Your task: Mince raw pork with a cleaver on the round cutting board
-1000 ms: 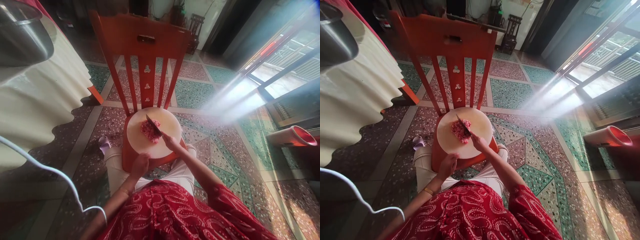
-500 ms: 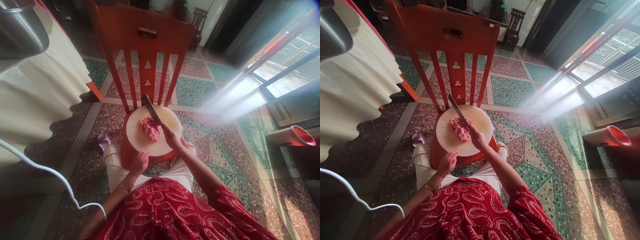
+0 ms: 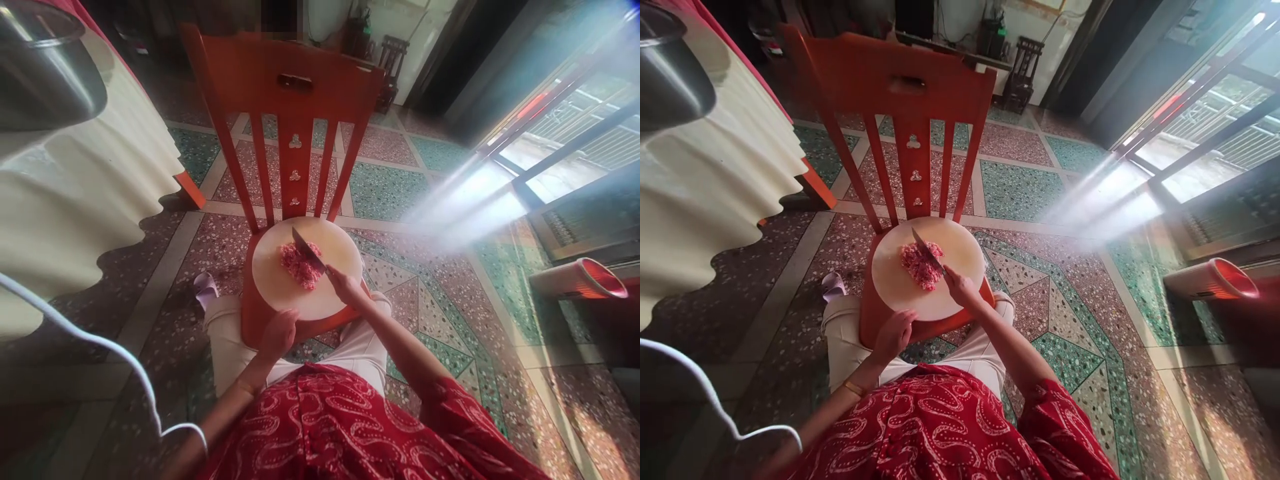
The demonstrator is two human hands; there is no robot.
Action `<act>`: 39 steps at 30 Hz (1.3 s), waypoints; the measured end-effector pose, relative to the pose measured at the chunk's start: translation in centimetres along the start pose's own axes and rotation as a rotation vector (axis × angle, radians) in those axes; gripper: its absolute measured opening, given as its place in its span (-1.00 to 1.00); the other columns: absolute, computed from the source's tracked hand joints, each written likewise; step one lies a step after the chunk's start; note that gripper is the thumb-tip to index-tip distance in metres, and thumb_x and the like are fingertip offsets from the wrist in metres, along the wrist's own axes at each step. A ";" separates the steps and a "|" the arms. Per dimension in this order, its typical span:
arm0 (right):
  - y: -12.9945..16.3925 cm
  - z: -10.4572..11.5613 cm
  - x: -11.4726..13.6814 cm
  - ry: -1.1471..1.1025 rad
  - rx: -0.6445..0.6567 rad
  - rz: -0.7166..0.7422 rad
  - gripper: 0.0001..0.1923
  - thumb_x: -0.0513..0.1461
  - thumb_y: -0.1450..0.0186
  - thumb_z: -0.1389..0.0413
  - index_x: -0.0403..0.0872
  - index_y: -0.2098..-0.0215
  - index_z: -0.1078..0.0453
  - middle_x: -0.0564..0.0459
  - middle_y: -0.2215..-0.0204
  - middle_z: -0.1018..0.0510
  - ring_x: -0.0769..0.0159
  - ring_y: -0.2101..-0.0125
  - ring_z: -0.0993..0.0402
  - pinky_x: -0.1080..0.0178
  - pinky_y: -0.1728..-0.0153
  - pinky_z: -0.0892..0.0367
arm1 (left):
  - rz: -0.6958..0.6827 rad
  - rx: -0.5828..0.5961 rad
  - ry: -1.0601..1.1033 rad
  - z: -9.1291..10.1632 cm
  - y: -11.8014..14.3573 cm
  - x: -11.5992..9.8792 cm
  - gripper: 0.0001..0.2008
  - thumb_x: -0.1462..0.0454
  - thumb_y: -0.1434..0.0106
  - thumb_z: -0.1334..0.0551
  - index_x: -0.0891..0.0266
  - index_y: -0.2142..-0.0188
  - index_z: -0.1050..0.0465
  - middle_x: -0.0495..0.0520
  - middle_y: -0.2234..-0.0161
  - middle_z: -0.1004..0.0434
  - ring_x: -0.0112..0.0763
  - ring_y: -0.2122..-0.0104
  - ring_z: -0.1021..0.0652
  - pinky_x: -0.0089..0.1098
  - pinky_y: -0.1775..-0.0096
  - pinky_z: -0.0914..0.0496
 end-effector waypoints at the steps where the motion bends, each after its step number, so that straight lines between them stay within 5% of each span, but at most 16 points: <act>1: 0.1 0.7 0.0 -0.018 -0.062 0.007 -0.57 -0.12 -0.38 0.15 0.06 -0.18 -0.22 0.06 0.06 -0.51 0.25 0.09 -0.46 0.27 0.10 -0.34 | -0.010 0.003 -0.006 0.0 0.0 -0.1 -0.66 0.42 -0.23 0.01 0.20 0.08 -0.40 0.11 0.13 -0.48 -0.32 0.07 -0.44 -0.21 0.00 -0.38; 4: 0.4 1.7 -0.5 -0.011 -0.151 -0.030 -0.55 -0.14 -0.38 0.17 0.02 -0.21 -0.17 0.00 0.08 -0.53 0.25 0.14 -0.49 0.26 0.11 -0.34 | 0.009 -0.001 -0.014 0.1 0.0 0.0 -0.67 0.42 -0.23 0.01 0.21 0.10 -0.41 0.12 0.13 -0.48 -0.31 0.07 -0.44 -0.20 0.01 -0.39; 8: 0.0 0.0 -1.2 0.028 0.017 -0.058 -0.58 -0.13 -0.37 0.14 0.00 -0.15 -0.26 -0.01 0.18 -0.57 0.21 0.21 -0.52 0.23 0.17 -0.37 | 0.034 0.002 -0.003 0.1 0.0 0.2 -0.67 0.39 -0.24 0.00 0.19 0.07 -0.41 0.12 0.13 -0.48 -0.30 0.08 -0.44 -0.18 0.01 -0.39; 13: -0.1 2.6 -0.9 -0.086 -0.211 -0.023 -0.54 -0.10 -0.39 0.20 0.00 -0.21 -0.17 -0.01 0.13 -0.54 0.27 0.15 -0.48 0.27 0.14 -0.35 | 0.006 0.004 -0.013 0.0 0.0 0.0 -0.64 0.42 -0.23 0.01 0.18 0.05 -0.39 0.10 0.11 -0.47 -0.31 0.06 -0.44 -0.19 -0.02 -0.37; 18: -0.8 1.0 -1.3 -0.042 -0.028 -0.064 -0.59 -0.10 -0.37 0.15 0.03 -0.11 -0.30 0.05 0.26 -0.59 0.26 0.29 -0.53 0.28 0.23 -0.38 | 0.010 -0.001 -0.017 0.2 0.0 0.0 -0.68 0.42 -0.23 0.00 0.19 0.08 -0.39 0.10 0.12 -0.47 -0.31 0.08 -0.44 -0.20 -0.01 -0.38; 22: -0.9 2.1 -1.2 -0.028 -0.142 -0.037 -0.55 -0.09 -0.38 0.19 0.01 -0.18 -0.20 0.00 0.18 -0.57 0.24 0.20 -0.50 0.28 0.19 -0.36 | -0.013 0.000 -0.031 0.1 0.0 -0.2 -0.67 0.43 -0.23 0.01 0.20 0.07 -0.38 0.10 0.11 -0.46 -0.30 0.07 -0.43 -0.19 0.00 -0.38; 27: -1.1 0.9 -2.2 0.047 0.003 -0.074 -0.59 -0.10 -0.36 0.15 0.01 -0.10 -0.30 0.03 0.32 -0.59 0.25 0.34 -0.53 0.28 0.27 -0.37 | 0.003 0.001 -0.016 -0.1 0.2 0.1 -0.69 0.41 -0.23 -0.01 0.22 0.08 -0.38 0.12 0.12 -0.46 -0.30 0.07 -0.42 -0.21 -0.01 -0.37; 32: -0.8 2.4 -2.1 -0.033 -0.150 -0.029 -0.56 -0.09 -0.37 0.20 -0.02 -0.12 -0.24 0.00 0.27 -0.57 0.28 0.33 -0.50 0.29 0.27 -0.34 | -0.008 0.000 -0.013 0.0 0.0 -0.1 -0.68 0.42 -0.23 0.00 0.19 0.09 -0.39 0.09 0.12 -0.47 -0.31 0.08 -0.42 -0.21 0.00 -0.37; 35: -0.5 0.7 -3.3 -0.109 -0.024 -0.060 -0.62 -0.07 -0.35 0.17 -0.06 0.07 -0.36 0.05 0.48 -0.53 0.33 0.48 -0.46 0.33 0.40 -0.34 | 0.027 0.002 -0.003 0.3 -0.2 -0.1 -0.71 0.42 -0.24 -0.01 0.22 0.12 -0.40 0.10 0.13 -0.47 -0.31 0.09 -0.42 -0.23 0.02 -0.38; 39: 0.5 -0.4 -6.7 -0.505 0.088 -0.193 -0.56 0.07 -0.31 0.21 -0.04 0.18 -0.29 0.25 0.72 -0.31 0.46 0.77 -0.20 0.41 0.72 -0.17 | 0.004 0.008 -0.013 0.4 -0.2 -0.4 -0.70 0.43 -0.23 -0.01 0.26 0.11 -0.40 0.11 0.12 -0.46 -0.32 0.07 -0.40 -0.23 -0.01 -0.35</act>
Point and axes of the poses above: each hand's wrist, its own y-axis away from the middle knuckle, its own z-axis out of the back of the hand, x = y × z, the point moved 10 cm from there along -y, towards the middle knuckle
